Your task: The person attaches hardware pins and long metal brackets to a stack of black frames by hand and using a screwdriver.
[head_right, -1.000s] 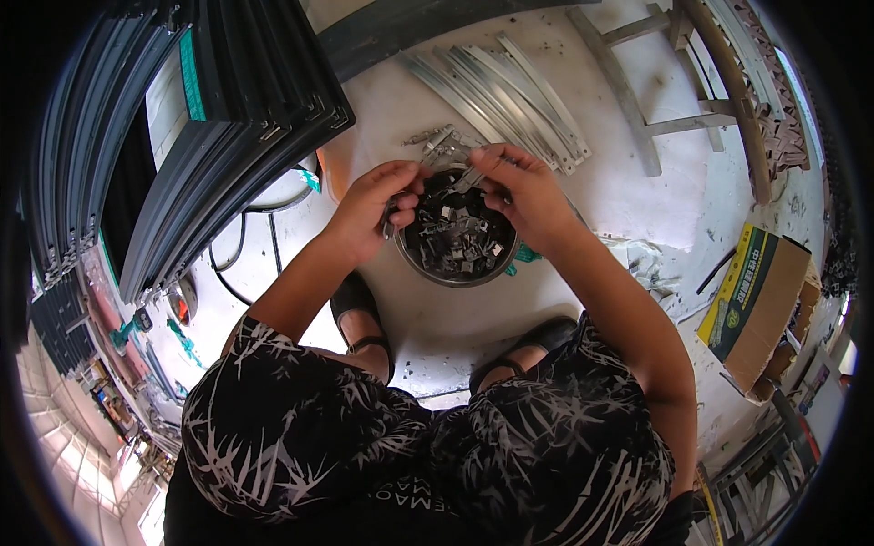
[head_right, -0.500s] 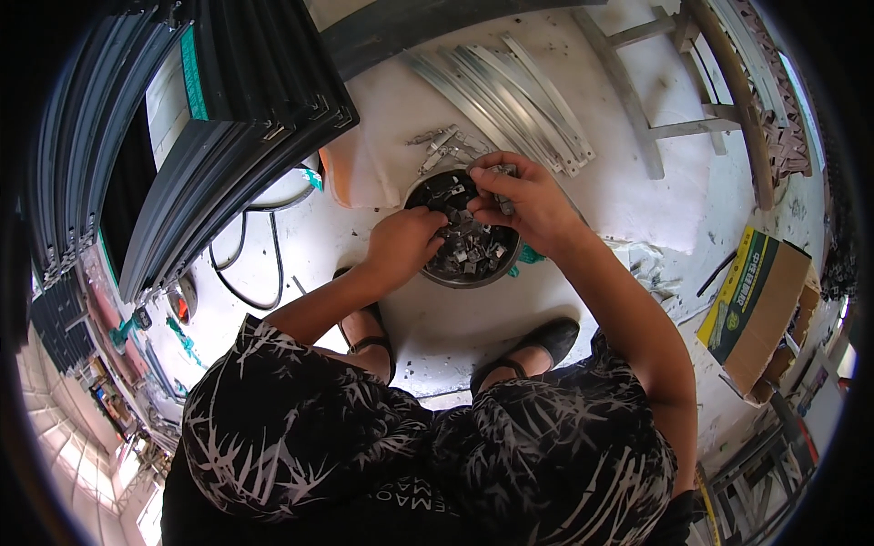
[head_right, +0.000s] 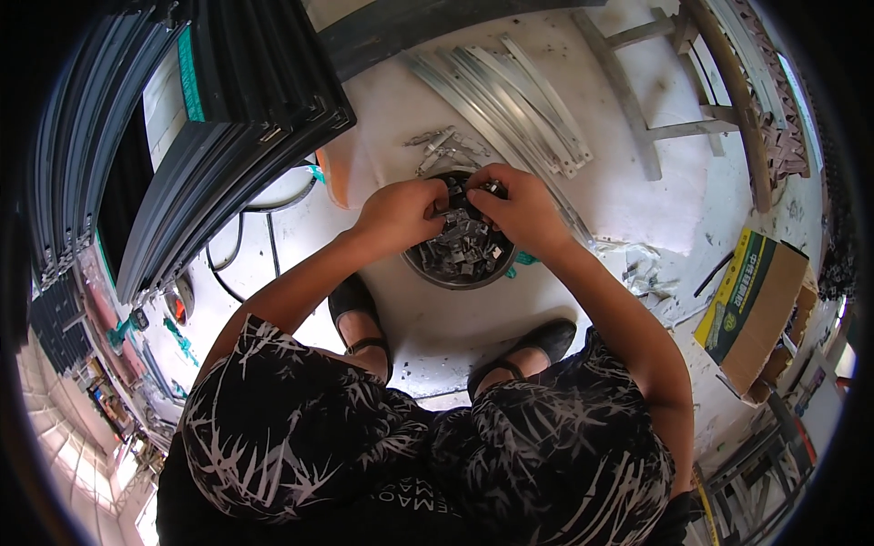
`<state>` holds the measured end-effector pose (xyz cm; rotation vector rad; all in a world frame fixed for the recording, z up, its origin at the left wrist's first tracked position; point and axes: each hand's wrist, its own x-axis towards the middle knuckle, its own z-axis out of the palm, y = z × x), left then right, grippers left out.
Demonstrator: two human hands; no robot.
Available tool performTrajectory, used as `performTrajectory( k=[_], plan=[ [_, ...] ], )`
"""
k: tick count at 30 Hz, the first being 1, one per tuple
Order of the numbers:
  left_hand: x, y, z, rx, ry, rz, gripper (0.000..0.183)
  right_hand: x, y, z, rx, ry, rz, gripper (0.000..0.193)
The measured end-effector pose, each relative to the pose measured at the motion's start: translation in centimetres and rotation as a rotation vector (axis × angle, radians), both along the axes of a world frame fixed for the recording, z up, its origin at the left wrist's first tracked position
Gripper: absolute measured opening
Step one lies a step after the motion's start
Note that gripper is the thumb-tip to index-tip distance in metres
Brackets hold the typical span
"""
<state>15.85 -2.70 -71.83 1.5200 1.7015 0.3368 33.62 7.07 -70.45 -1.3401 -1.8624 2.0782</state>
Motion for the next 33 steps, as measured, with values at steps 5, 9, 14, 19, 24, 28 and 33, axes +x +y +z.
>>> performTrajectory(
  k=[5, 9, 14, 19, 24, 28, 33],
  plan=[
    [-1.8, 2.5, 0.6, 0.093, -0.067, 0.254, 0.020, 0.5, -0.3, -0.4, 0.079, -0.003, 0.026, 0.014],
    [-3.8, 5.4, 2.1, 0.343, 0.153, 0.256, 0.022, -0.2, -0.7, 0.8, 0.065, -0.073, 0.134, 0.015],
    [-2.9, 0.3, 1.9, 0.116, 0.058, -0.250, 0.020, -1.0, -0.7, 0.1, -0.334, 0.111, -0.029, 0.024],
    [0.0, -5.9, -2.4, 0.048, 0.065, -0.443, 0.010, 0.1, 0.2, 0.1, -0.502, 0.250, -0.185, 0.030],
    [-0.7, -2.8, 2.7, 0.005, -0.287, 0.091, 0.025, -0.9, 0.3, 2.6, -0.473, 0.151, -0.154, 0.027],
    [-1.8, -1.3, 4.9, 0.012, -0.542, 0.312, 0.031, -2.3, 0.2, 4.2, -0.492, 0.160, -0.064, 0.024],
    [-2.3, -1.1, 5.9, 0.092, -0.653, 0.353, 0.023, -2.9, -0.1, 5.2, -0.578, 0.226, -0.022, 0.022]
  ],
)
